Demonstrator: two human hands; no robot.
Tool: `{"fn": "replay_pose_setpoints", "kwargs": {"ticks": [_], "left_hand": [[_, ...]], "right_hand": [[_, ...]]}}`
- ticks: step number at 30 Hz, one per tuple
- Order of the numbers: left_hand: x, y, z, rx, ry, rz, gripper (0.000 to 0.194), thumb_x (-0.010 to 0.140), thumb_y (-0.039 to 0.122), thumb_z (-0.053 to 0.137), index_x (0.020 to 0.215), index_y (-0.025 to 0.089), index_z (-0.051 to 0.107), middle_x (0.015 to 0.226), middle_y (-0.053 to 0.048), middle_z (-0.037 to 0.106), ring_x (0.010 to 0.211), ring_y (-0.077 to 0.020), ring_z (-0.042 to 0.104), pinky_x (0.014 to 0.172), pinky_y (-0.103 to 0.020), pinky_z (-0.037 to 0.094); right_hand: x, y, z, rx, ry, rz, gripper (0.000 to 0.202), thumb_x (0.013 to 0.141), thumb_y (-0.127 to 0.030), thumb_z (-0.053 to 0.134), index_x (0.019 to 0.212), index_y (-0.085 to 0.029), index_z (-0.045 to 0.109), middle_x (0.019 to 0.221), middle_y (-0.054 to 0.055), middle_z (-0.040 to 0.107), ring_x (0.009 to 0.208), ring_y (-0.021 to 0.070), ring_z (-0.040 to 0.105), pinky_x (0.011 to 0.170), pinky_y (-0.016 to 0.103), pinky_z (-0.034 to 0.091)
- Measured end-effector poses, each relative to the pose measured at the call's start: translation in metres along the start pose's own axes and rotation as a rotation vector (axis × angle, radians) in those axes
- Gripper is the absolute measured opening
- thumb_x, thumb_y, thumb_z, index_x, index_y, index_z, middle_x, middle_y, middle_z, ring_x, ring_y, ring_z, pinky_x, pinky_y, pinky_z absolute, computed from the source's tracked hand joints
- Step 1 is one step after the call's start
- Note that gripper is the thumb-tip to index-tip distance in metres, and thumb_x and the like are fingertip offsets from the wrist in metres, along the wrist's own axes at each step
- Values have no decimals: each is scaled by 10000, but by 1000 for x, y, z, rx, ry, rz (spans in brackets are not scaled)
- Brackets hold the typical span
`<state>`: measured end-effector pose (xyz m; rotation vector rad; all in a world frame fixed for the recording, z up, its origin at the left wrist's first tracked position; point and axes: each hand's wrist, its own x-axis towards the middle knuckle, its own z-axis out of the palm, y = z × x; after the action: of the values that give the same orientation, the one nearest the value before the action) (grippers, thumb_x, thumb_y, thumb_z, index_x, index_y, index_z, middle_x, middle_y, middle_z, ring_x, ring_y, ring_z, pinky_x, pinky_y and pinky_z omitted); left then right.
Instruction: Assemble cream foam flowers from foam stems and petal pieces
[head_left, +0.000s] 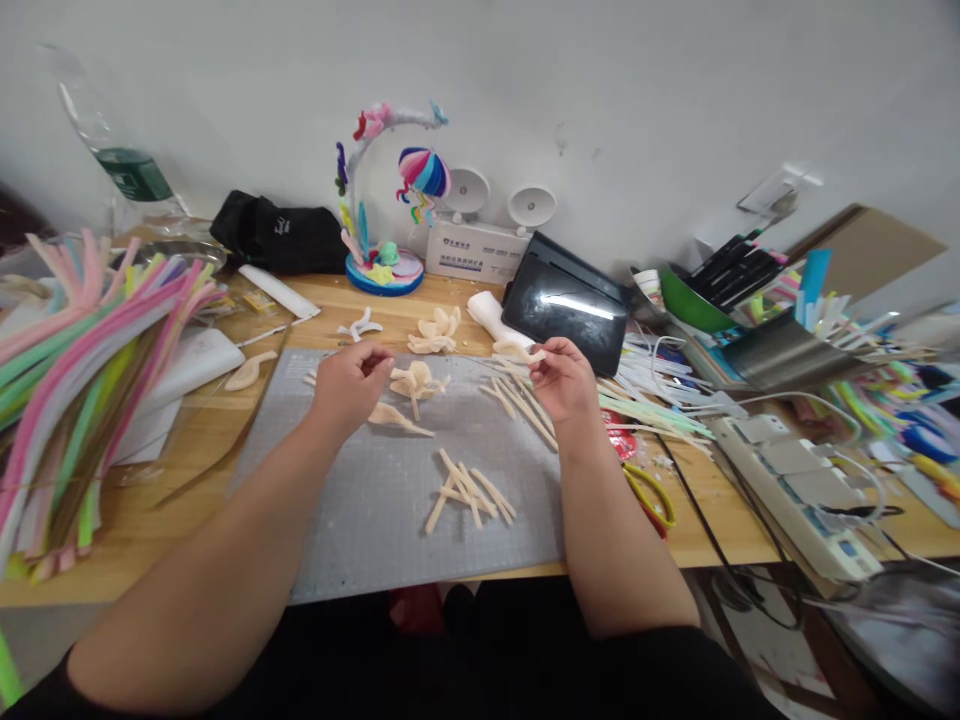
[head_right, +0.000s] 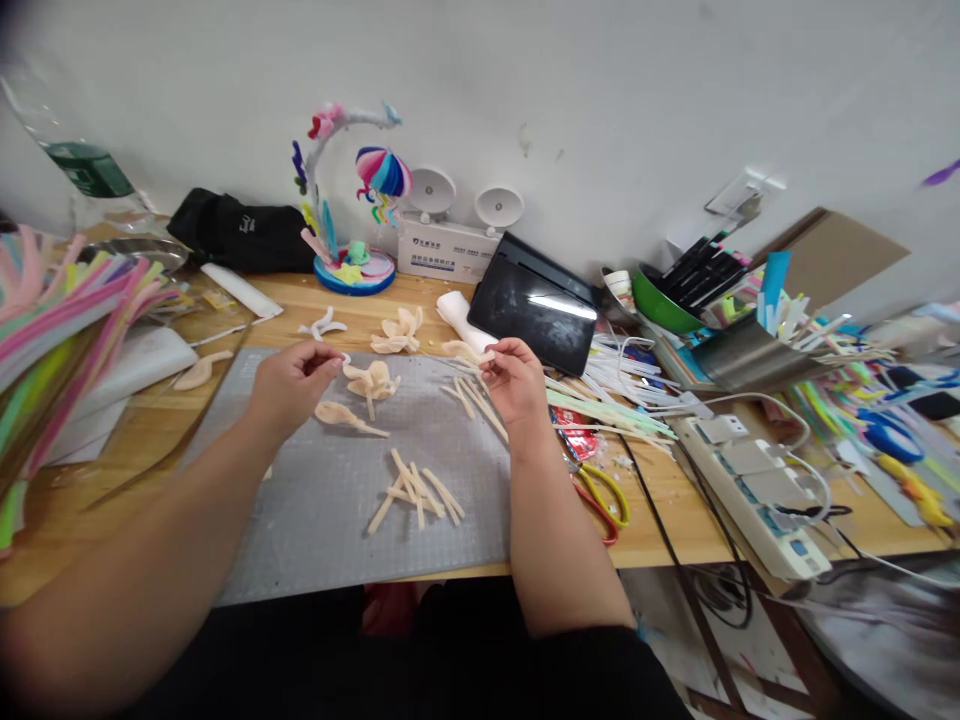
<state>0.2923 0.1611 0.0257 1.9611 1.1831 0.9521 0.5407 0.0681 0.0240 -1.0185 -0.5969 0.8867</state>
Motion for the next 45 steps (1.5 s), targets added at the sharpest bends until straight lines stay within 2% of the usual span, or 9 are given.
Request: {"fn": "replay_pose_setpoints", "kwargs": {"ticks": [9, 15, 19, 24, 26, 30, 32, 40, 45], "left_hand": [[-4, 3, 11, -470, -380, 24, 469, 640, 300, 631, 1069, 162, 502, 923, -51, 581, 715, -117, 553, 651, -255, 450], [5, -2, -8, -329, -407, -64, 201, 659, 322, 587, 738, 139, 609, 660, -10, 589, 588, -102, 519, 579, -234, 421], [16, -16, -28, -155, -304, -139, 158, 638, 304, 561, 684, 154, 583, 563, 15, 527, 495, -87, 456, 473, -206, 351], [17, -20, -32, 99, -563, -79, 143, 600, 308, 556, 589, 172, 600, 517, 28, 515, 510, -98, 447, 479, -208, 317], [16, -19, -28, 71, -429, -108, 175, 602, 318, 555, 676, 174, 624, 534, 24, 525, 513, -102, 453, 479, -210, 318], [18, -17, -26, -136, 153, -201, 270, 655, 316, 491, 836, 147, 597, 556, 15, 495, 476, -82, 421, 452, -199, 307], [21, -17, -37, -174, 271, -211, 256, 668, 300, 463, 828, 140, 584, 556, 13, 484, 455, -74, 403, 448, -199, 313], [19, -29, -137, 820, 62, -199, 136, 629, 276, 509, 675, 195, 609, 725, -69, 620, 684, -210, 547, 579, -294, 358], [4, -44, -122, 1001, -153, -218, 231, 681, 344, 486, 779, 189, 626, 855, -110, 644, 795, -245, 572, 630, -292, 376]], "right_hand": [[-28, 25, 43, -8, -248, 124, 138, 576, -137, 607, 679, -186, 530, 614, -55, 566, 517, 78, 593, 401, 146, 411], [-40, 41, 56, -189, -354, 71, 104, 632, -193, 612, 721, -187, 559, 615, -37, 589, 581, 106, 605, 478, 198, 458], [-27, 38, 40, -340, -178, -77, 89, 637, -207, 597, 722, -183, 583, 630, -38, 585, 543, 83, 560, 545, 229, 470], [-4, 39, 13, -620, 36, -204, 112, 658, -246, 559, 738, -172, 583, 641, -25, 574, 521, 92, 527, 536, 237, 437], [0, 41, 8, -753, 50, -274, 133, 678, -263, 534, 757, -168, 583, 654, -10, 574, 547, 109, 532, 560, 256, 440], [1, 43, 5, -957, 32, -453, 145, 714, -259, 488, 766, -167, 588, 705, 19, 583, 602, 129, 532, 604, 274, 439], [1, 42, 3, -998, 29, -519, 145, 724, -254, 478, 757, -168, 589, 729, 27, 587, 611, 131, 529, 611, 275, 435], [5, 42, -5, -992, 103, -598, 150, 717, -260, 485, 750, -164, 596, 678, 20, 571, 567, 133, 511, 582, 275, 414], [3, 44, -4, -985, 87, -604, 145, 712, -262, 485, 736, -170, 595, 669, 15, 570, 564, 135, 507, 586, 277, 413]]}}
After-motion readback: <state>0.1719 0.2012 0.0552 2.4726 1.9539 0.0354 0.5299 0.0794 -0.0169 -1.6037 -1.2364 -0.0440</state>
